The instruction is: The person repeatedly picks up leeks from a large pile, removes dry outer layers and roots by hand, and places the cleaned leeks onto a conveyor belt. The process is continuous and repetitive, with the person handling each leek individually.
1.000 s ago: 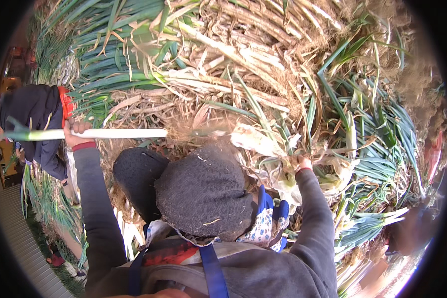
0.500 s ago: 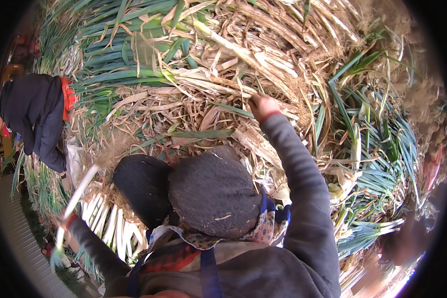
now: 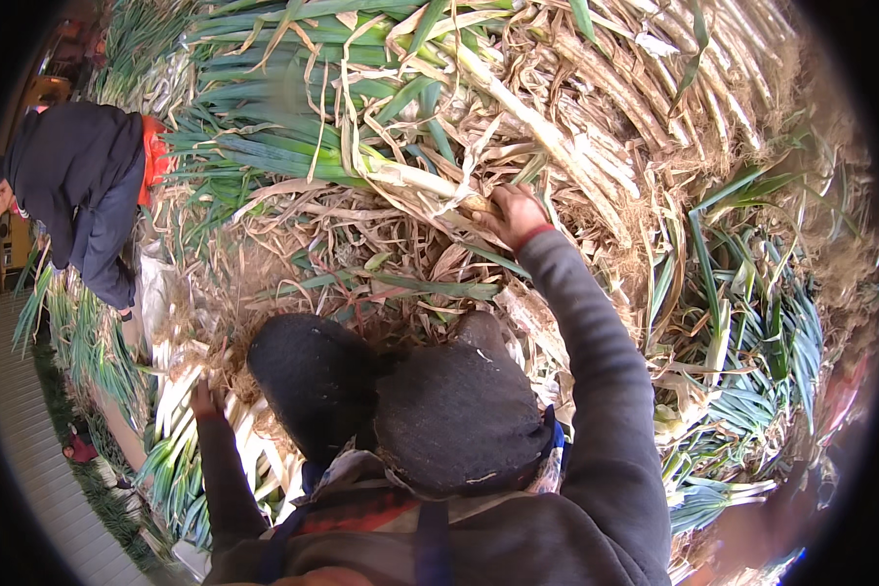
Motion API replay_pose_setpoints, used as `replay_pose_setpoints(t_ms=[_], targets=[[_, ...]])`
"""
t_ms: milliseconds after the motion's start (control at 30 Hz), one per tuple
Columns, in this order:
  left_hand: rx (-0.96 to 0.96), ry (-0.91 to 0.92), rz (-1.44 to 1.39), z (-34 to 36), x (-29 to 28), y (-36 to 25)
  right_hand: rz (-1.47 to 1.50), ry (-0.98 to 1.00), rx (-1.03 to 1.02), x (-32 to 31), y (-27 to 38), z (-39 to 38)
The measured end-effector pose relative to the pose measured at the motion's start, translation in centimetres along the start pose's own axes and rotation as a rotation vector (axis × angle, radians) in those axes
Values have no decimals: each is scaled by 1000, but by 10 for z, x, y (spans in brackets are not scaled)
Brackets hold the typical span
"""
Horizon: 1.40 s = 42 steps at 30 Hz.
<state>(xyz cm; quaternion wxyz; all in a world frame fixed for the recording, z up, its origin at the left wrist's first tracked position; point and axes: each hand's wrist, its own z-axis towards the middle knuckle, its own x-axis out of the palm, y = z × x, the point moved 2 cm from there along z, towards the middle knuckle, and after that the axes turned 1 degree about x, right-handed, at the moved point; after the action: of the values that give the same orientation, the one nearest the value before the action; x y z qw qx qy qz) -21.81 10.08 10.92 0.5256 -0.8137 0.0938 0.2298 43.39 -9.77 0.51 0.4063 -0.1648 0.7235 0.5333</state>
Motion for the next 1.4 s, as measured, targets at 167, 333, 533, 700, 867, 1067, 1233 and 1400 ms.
replay_pose_setpoints(t_ms=[167,333,533,700,867,1067,1233,1400], targets=[[491,574,147,-63,216,-140,108,-252,48,-55,33,-68],[524,1295,398,-147,340,-188,173,-363,112,-86,45,-130],[-56,1191,-512,-189,375,-203,252,-389,3,-87,57,-190],[-57,1222,-926,-228,386,-220,315,-243,-25,-73,66,-166],[-59,1077,-1011,-231,397,-209,611,-343,-51,-64,92,-64],[114,897,-923,-198,408,-201,1039,2,121,-58,137,-1],[-39,774,-943,-149,405,-196,1935,-39,105,-22,77,-52],[-107,739,-916,-112,390,-208,756,-266,687,0,-97,-210]])
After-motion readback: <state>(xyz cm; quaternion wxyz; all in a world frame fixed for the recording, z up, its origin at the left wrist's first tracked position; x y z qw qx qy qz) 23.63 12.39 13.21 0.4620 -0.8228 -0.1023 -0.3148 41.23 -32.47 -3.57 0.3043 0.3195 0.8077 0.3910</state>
